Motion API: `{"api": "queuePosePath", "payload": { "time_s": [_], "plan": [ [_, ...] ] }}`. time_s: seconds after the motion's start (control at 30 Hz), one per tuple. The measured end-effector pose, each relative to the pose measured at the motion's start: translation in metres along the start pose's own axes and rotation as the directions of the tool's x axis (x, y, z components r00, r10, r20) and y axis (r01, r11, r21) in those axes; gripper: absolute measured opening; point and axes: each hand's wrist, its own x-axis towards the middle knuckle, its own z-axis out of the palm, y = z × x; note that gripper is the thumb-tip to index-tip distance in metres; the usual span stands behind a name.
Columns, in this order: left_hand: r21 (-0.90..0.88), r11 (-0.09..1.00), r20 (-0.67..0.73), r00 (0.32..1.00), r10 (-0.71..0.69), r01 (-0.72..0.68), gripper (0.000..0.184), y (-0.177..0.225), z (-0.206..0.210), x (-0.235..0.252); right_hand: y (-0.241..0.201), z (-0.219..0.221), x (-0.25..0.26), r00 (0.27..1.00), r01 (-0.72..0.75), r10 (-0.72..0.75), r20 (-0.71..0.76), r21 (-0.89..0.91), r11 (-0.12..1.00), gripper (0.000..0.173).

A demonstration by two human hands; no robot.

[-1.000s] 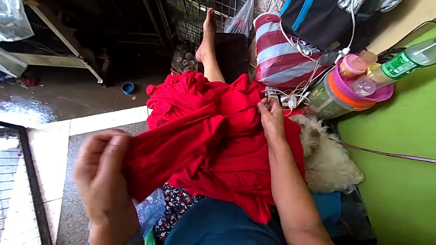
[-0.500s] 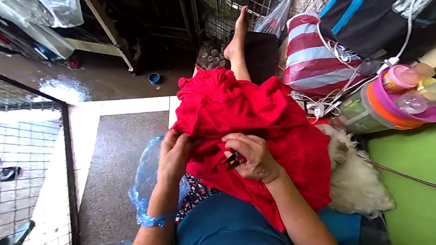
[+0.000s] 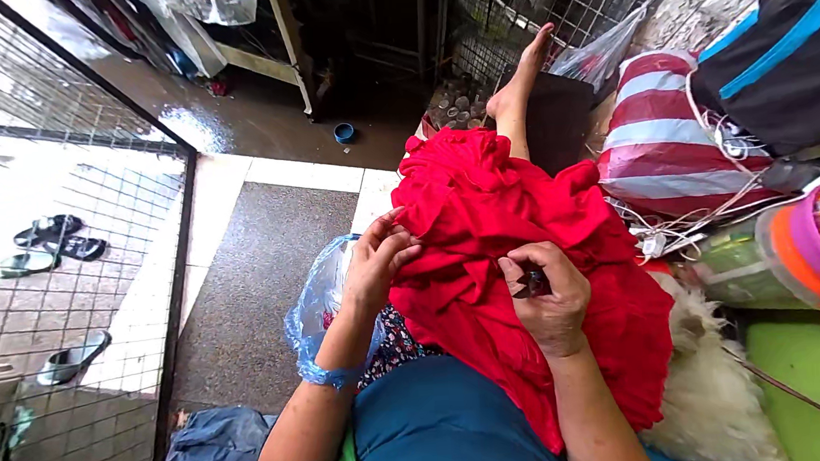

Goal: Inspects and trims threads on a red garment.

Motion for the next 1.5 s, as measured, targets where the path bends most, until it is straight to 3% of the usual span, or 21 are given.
{"api": "queuePosePath", "payload": {
  "time_s": [0.07,0.13,0.17,0.23,0.27,0.3,0.33,0.4,0.5,0.6,0.7,0.83,0.93,1.03,1.2,1.5],
  "plan": [
    [0.022,0.998,-0.013,0.998,0.054,-0.054,0.027,-0.001,0.007,0.003,-0.014,0.007,0.012,0.997,-0.061,0.06,0.044,0.025,0.998,0.018],
    [0.09,0.968,0.047,0.972,0.229,-0.233,0.017,-0.003,0.008,0.007,-0.023,0.013,0.027,0.975,-0.199,0.196,0.101,0.017,0.98,0.036],
    [0.117,0.922,0.129,0.926,0.354,-0.369,0.016,-0.003,0.005,0.009,-0.024,0.013,0.035,0.955,-0.263,0.26,0.144,0.002,0.965,0.047],
    [0.156,0.75,0.332,0.749,0.573,-0.643,0.011,0.002,-0.005,0.016,-0.021,0.011,0.045,0.911,-0.337,0.332,0.245,-0.019,0.941,0.065],
    [0.166,0.651,0.412,0.652,0.637,-0.741,0.009,0.006,-0.009,0.02,-0.019,0.009,0.045,0.904,-0.334,0.326,0.275,-0.019,0.942,0.062],
    [0.176,0.574,0.467,0.581,0.666,-0.8,0.01,0.008,-0.013,0.023,-0.017,0.009,0.04,0.922,-0.296,0.288,0.258,-0.008,0.955,0.047],
    [0.197,0.54,0.491,0.559,0.668,-0.818,0.011,0.006,-0.019,0.026,-0.015,0.009,0.032,0.945,-0.238,0.231,0.23,0.003,0.971,0.03],
    [0.32,0.556,0.458,0.639,0.618,-0.767,0.013,-0.005,-0.032,0.028,-0.011,0.009,0.013,0.964,-0.157,0.161,0.214,-0.033,0.987,0.014],
    [0.52,0.604,0.374,0.796,0.476,-0.604,0.013,-0.02,-0.05,0.023,-0.01,0.003,-0.009,0.932,-0.148,0.185,0.31,-0.141,0.979,0.025],
    [0.493,0.711,0.286,0.865,0.412,-0.501,0.015,-0.021,-0.058,0.013,-0.02,-0.01,-0.006,0.908,-0.188,0.232,0.348,-0.156,0.97,0.034],
    [0.409,0.744,0.258,0.849,0.461,-0.529,0.017,-0.016,-0.056,0.004,-0.036,-0.012,0.005,0.925,-0.197,0.227,0.304,-0.124,0.972,0.03],
    [0.464,0.571,0.321,0.73,0.604,-0.677,0.02,-0.026,-0.034,-0.001,-0.051,0.007,0.011,0.891,-0.274,0.236,0.388,0.046,0.961,0.027],
    [0.545,0.494,0.301,0.708,0.638,-0.677,0.014,-0.037,-0.017,0.003,-0.044,0.027,0.01,0.883,-0.284,0.284,0.375,-0.056,0.957,0.029],
    [0.579,0.502,0.326,0.747,0.579,-0.642,0.012,-0.032,-0.016,0.002,-0.033,0.034,0.006,0.894,-0.287,0.311,0.323,-0.122,0.95,0.032],
    [0.607,0.604,0.283,0.85,0.443,-0.517,0.014,-0.016,-0.026,-0.009,-0.036,0.033,-0.003,0.937,-0.101,0.187,0.295,-0.283,0.954,0.026],
    [0.608,0.558,0.329,0.819,0.471,-0.565,0.013,-0.013,-0.015,-0.02,-0.039,0.048,-0.007,0.965,0.022,0.102,0.243,-0.462,0.887,0.024]
  ]
}}
